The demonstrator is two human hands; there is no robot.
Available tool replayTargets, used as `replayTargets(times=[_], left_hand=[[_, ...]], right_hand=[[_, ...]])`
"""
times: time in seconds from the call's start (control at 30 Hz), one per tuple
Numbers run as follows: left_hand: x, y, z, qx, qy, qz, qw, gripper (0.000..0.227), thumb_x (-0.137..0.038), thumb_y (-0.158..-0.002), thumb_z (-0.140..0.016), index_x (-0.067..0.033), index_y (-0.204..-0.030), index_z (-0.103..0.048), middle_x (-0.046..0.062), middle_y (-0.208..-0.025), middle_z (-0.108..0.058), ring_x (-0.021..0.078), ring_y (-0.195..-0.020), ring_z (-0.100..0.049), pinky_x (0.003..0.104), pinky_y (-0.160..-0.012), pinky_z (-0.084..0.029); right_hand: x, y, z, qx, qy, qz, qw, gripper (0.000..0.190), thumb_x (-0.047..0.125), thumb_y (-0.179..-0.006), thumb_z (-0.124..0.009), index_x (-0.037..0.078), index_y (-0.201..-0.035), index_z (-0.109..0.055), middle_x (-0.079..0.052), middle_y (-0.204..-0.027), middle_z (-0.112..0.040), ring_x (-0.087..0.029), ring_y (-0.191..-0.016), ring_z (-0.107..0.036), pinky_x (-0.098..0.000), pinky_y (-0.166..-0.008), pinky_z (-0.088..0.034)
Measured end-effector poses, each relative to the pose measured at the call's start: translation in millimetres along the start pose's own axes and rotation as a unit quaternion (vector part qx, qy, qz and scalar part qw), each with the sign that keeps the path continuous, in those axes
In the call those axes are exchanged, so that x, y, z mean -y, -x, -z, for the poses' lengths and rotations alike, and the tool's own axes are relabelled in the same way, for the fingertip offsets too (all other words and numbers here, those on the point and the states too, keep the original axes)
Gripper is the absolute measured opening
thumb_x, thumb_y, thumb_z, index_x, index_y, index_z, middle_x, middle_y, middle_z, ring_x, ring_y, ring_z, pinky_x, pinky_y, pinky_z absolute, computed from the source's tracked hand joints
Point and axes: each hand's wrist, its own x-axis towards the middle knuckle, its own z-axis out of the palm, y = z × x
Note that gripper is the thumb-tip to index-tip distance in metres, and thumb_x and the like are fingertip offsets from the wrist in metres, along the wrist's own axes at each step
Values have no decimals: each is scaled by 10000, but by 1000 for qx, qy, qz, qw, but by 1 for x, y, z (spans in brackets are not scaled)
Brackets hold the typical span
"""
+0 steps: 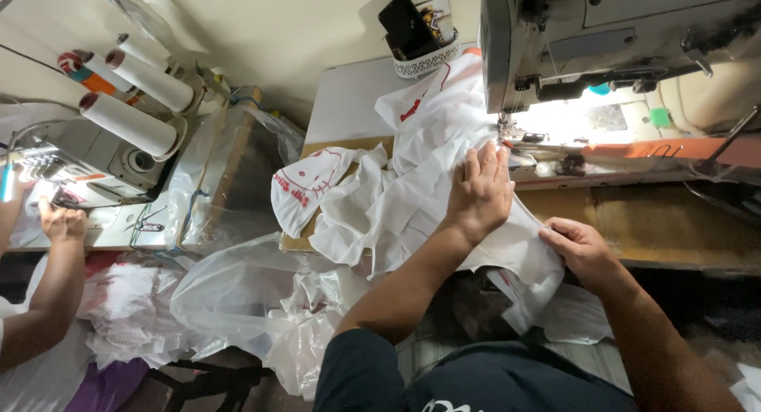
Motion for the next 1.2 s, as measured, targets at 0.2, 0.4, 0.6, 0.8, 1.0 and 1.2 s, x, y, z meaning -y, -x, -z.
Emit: replayTargets(times=[0.2, 0.4, 0.6, 0.8, 1.0, 1.2], left_hand=[[6, -9, -53, 25, 64, 33, 997, 599, -394, -905, -540, -39, -1386, -511, 205, -1356, -599, 419, -1203, -603, 499, -918, -530], [21, 9, 18, -155, 220, 57, 961, 151, -155, -1005, -559, -55, -1084, -641, 300, -1512, -461, 460, -1142, -599, 511, -951, -496], [42, 114, -20, 94, 96, 192, 972, 424, -57, -725, -520, -129, -1117, -665, 105, -1254, -672, 280, -1127, -661, 483, -984, -455], [61, 52, 23, 12, 149, 172, 974, 515, -312, -937, -498, -34, -1365, -571, 201, -1350, -568, 350, -1164, -616, 468, -966, -457], [80, -13, -36, 56, 137, 215, 965, 612, -341, -769, -595, -95, -1330, -586, 162, -1317, -591, 384, -1188, -631, 532, -922, -498], [103, -62, -79, 274, 174, 293, 899, 735, -417, -921, -549, -315, -1615, -331, 174, -1658, -323, 386, -1560, -265, 688, -1115, -308]], right_hand=[[-8, -12, 5, -43, -15, -27, 999, 248, 162, -1039, -616, 30, -837, -675, -32, -555, -503, -112, -460, -453, -255, -406, -364], [8, -5, -20, -72, -41, 9, 997, 216, 112, -1026, -643, 32, -829, -675, -26, -609, -509, -98, -546, -453, -240, -508, -374], [-46, -9, -6, -70, -56, 8, 996, 221, 91, -1040, -629, 11, -840, -677, -30, -617, -531, -89, -583, -463, -244, -533, -408], [-46, -3, -15, -58, -51, 4, 997, 266, 124, -1041, -635, 50, -789, -676, -17, -609, -564, -82, -588, -480, -228, -548, -393], [-66, -18, -14, -56, -98, -11, 993, 246, 120, -1051, -617, 35, -826, -670, -61, -612, -611, -109, -566, -543, -256, -566, -450], [-64, -74, -11, -71, 17, -32, 997, 217, 218, -1028, -648, 109, -843, -681, 1, -590, -477, -72, -503, -472, -190, -415, -373]])
